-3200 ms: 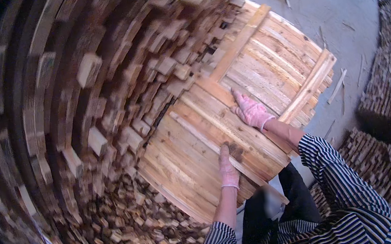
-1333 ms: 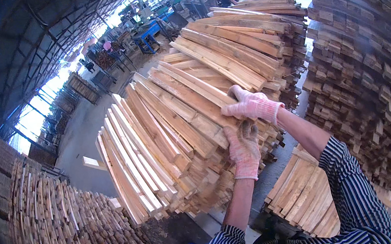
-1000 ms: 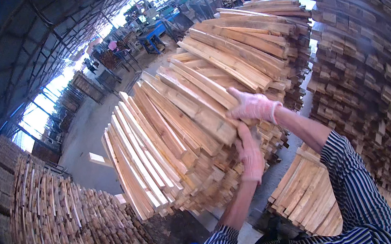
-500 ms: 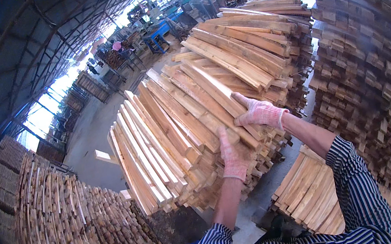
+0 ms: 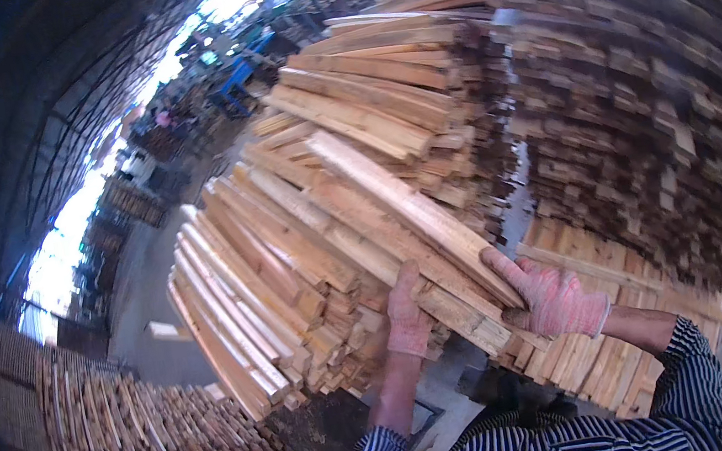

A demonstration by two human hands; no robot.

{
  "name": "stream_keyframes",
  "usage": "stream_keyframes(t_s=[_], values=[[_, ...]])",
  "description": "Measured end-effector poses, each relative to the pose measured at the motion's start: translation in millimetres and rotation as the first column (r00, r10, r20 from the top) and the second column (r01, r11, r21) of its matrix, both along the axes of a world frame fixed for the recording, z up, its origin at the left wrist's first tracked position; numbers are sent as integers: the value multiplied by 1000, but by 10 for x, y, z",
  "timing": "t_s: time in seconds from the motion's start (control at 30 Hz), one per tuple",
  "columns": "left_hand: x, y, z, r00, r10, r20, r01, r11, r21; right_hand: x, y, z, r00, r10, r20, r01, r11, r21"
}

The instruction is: The person repeatedly picks up bundles of wooden planks from a large pile and stacks them onto a growing, organized stack. The person wears pink gloves and handles the wood by hand, aligning the planks as they are placed.

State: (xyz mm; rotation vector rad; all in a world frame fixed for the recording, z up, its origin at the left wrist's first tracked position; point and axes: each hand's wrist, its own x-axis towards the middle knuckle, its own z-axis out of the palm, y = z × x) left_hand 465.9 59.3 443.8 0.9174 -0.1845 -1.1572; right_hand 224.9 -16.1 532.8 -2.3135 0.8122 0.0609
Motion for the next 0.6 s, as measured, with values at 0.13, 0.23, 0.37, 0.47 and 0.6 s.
stream_keyframes(t_s=[0.13, 0.23, 0.37, 0.47, 0.6], values=[[-213, 57, -580, 980, -181, 78, 186, 981, -57, -405, 7, -439, 942, -141, 304, 102, 985, 142], [-574, -239, -940, 578, -261, 773, 481, 874, -64, -352, -315, -381, 849, -343, 403, 277, 937, 214], [-763, -677, -1646, -297, 278, 913, 464, 878, -116, -719, -492, -684, 667, -464, 583, 273, 880, 388], [-817, -853, -2196, -692, 457, 559, 382, 889, -254, -991, -369, -1126, 634, -506, 584, 403, 862, 309], [-1490, -944, -1905, 235, -298, 925, 793, 609, -5, -1645, -286, -1823, 607, -598, 524, 481, 801, 356]])
